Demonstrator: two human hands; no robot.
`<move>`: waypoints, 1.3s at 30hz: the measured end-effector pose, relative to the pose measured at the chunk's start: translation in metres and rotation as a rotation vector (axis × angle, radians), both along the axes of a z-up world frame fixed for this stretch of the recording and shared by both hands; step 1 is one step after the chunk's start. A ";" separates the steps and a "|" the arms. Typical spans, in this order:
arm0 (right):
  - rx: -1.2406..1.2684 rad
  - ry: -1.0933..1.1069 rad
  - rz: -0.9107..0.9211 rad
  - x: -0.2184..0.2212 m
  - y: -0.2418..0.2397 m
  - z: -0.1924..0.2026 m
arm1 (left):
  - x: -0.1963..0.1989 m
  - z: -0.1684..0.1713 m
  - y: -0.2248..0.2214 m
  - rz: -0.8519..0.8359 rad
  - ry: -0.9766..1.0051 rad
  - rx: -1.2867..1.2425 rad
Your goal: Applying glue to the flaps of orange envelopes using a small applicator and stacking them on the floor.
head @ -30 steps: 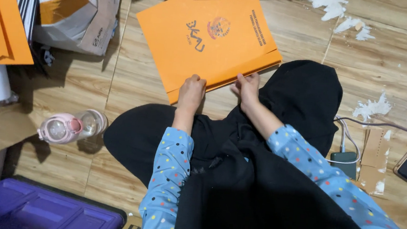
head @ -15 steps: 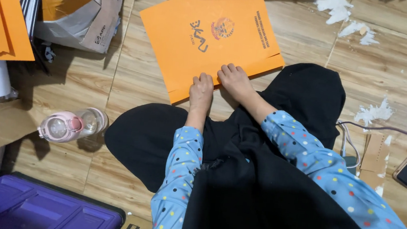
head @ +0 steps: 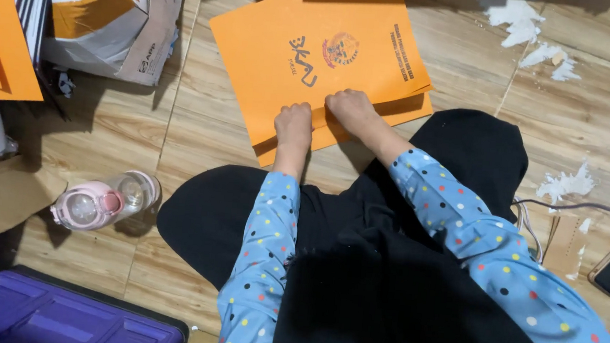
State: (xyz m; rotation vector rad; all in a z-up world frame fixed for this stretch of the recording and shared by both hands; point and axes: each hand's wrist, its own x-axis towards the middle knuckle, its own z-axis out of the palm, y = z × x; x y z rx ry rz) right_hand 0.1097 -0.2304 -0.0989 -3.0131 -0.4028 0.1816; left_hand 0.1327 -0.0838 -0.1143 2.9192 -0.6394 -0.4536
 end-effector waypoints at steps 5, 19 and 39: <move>-0.032 0.265 -0.072 0.022 -0.018 -0.035 | 0.015 -0.004 0.008 0.026 0.236 0.088; -0.212 0.448 -0.338 0.010 -0.189 -0.017 | 0.018 0.077 0.066 0.187 0.321 0.261; -0.283 -0.336 -0.226 -0.112 -0.012 0.003 | -0.108 0.024 -0.028 -0.003 -0.013 0.234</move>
